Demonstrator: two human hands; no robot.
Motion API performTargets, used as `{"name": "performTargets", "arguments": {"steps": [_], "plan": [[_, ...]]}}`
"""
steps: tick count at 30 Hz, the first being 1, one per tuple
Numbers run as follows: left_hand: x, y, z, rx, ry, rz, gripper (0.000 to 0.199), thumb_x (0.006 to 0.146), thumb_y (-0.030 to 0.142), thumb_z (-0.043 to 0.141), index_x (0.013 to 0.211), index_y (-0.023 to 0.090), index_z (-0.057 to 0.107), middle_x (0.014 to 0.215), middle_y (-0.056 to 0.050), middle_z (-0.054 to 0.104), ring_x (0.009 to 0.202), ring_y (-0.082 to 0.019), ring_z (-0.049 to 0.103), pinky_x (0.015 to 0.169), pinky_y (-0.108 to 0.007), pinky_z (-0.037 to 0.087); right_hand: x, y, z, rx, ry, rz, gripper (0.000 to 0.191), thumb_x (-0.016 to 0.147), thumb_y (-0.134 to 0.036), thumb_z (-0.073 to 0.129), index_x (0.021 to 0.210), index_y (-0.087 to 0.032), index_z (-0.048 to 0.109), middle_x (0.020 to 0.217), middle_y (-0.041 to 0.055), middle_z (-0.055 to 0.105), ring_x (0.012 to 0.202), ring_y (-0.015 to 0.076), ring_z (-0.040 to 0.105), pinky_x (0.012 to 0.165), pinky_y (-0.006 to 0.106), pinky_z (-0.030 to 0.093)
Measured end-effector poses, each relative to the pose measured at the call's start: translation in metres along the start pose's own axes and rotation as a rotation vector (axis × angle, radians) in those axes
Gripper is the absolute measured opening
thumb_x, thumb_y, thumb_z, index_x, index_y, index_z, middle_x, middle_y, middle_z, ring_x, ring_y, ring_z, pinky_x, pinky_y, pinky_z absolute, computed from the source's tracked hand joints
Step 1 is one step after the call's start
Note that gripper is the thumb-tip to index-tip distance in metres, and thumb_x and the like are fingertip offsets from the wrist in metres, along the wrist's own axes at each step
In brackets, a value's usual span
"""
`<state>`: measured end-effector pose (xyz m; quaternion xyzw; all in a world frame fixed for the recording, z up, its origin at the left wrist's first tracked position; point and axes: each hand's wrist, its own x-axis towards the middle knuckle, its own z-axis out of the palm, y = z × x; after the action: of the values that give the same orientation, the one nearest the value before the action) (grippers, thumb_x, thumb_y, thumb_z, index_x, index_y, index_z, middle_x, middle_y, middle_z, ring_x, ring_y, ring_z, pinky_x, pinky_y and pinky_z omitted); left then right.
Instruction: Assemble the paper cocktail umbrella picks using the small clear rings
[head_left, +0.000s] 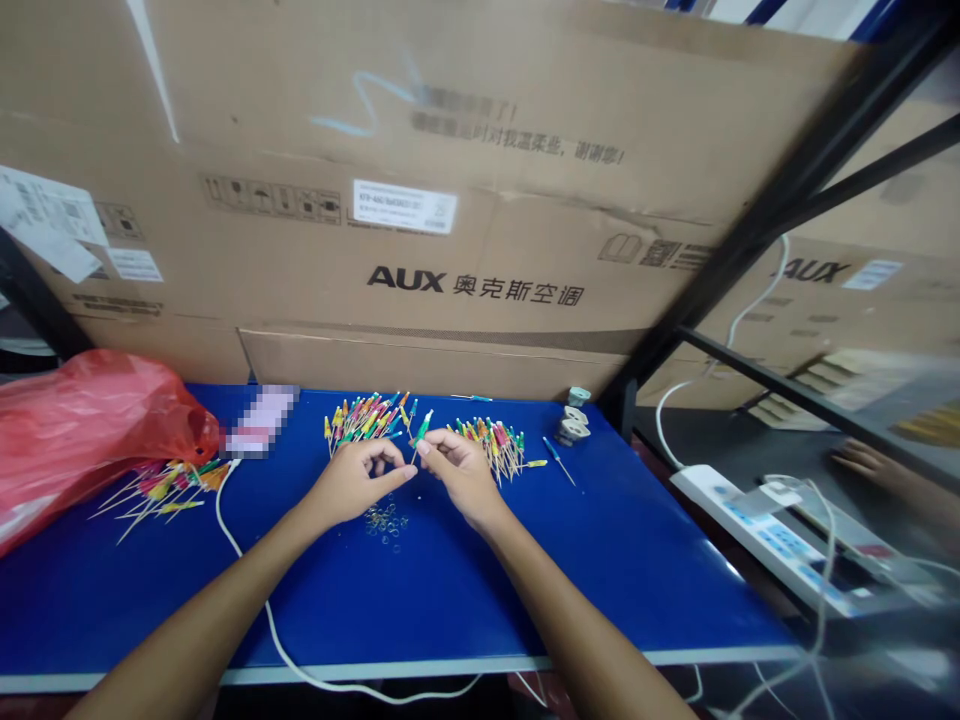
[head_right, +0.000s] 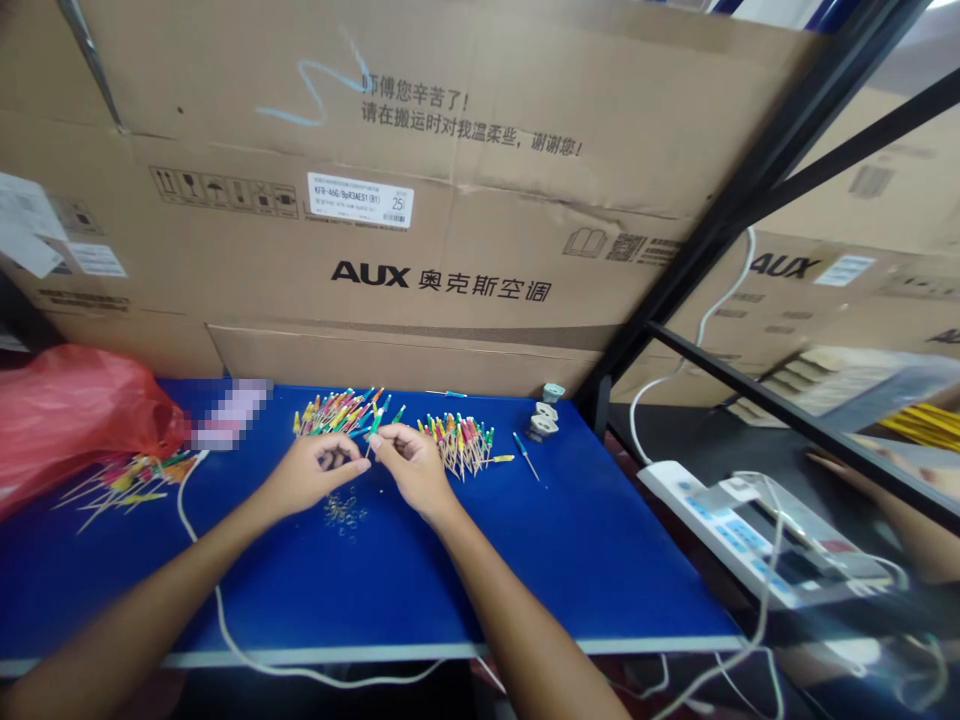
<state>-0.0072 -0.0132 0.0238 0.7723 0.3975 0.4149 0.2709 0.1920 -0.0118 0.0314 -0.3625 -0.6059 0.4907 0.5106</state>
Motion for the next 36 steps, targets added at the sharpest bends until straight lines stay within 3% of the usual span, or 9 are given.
{"name": "performTargets", "arguments": {"steps": [7, 11, 24, 32, 36], "plan": [[0.0013, -0.0016, 0.0023, -0.014, -0.032, -0.011, 0.026, 0.088, 0.041, 0.068, 0.082, 0.017, 0.076, 0.057, 0.003, 0.054, 0.050, -0.010, 0.041, 0.048, -0.023, 0.029, -0.0001, 0.0080, 0.0014, -0.080, -0.078, -0.056, 0.022, 0.083, -0.042, 0.076, 0.088, -0.021, 0.070, 0.075, 0.0004, 0.066, 0.066, 0.0147, 0.058, 0.064, 0.030, 0.048], [0.0002, -0.0001, 0.0027, -0.048, -0.041, -0.034, 0.027, 0.089, 0.041, 0.068, 0.083, 0.017, 0.077, 0.053, 0.004, 0.049, 0.047, -0.010, 0.037, 0.045, -0.022, 0.025, -0.0001, 0.0079, -0.0005, -0.154, -0.052, -0.069, 0.025, 0.084, -0.045, 0.074, 0.090, -0.021, 0.071, 0.076, 0.0019, 0.068, 0.068, 0.0164, 0.060, 0.063, 0.030, 0.049], [0.0005, 0.0007, 0.0016, -0.089, -0.043, -0.044, 0.025, 0.088, 0.039, 0.068, 0.085, 0.016, 0.078, 0.055, 0.003, 0.057, 0.046, -0.009, 0.038, 0.044, -0.022, 0.026, -0.0007, 0.0026, -0.0035, -0.199, 0.002, -0.124, 0.024, 0.085, -0.044, 0.074, 0.083, -0.020, 0.070, 0.076, 0.0027, 0.067, 0.066, 0.0163, 0.058, 0.062, 0.030, 0.047], [0.0024, -0.0061, 0.0002, 0.079, -0.010, -0.034, 0.032, 0.091, 0.041, 0.063, 0.073, 0.016, 0.072, 0.048, 0.006, 0.045, 0.045, -0.010, 0.037, 0.046, -0.023, 0.024, 0.0000, 0.0010, -0.0047, -0.183, 0.054, -0.168, 0.026, 0.086, -0.044, 0.072, 0.079, -0.020, 0.065, 0.073, 0.0019, 0.062, 0.065, 0.0155, 0.053, 0.061, 0.029, 0.044], [0.0026, -0.0058, -0.0006, 0.133, 0.001, -0.002, 0.030, 0.091, 0.039, 0.063, 0.073, 0.017, 0.072, 0.050, 0.005, 0.047, 0.047, -0.010, 0.040, 0.048, -0.024, 0.026, -0.0004, 0.0004, -0.0039, -0.198, 0.038, -0.169, 0.027, 0.087, -0.046, 0.070, 0.080, -0.021, 0.065, 0.074, 0.0023, 0.062, 0.066, 0.0162, 0.053, 0.062, 0.030, 0.044]]}}
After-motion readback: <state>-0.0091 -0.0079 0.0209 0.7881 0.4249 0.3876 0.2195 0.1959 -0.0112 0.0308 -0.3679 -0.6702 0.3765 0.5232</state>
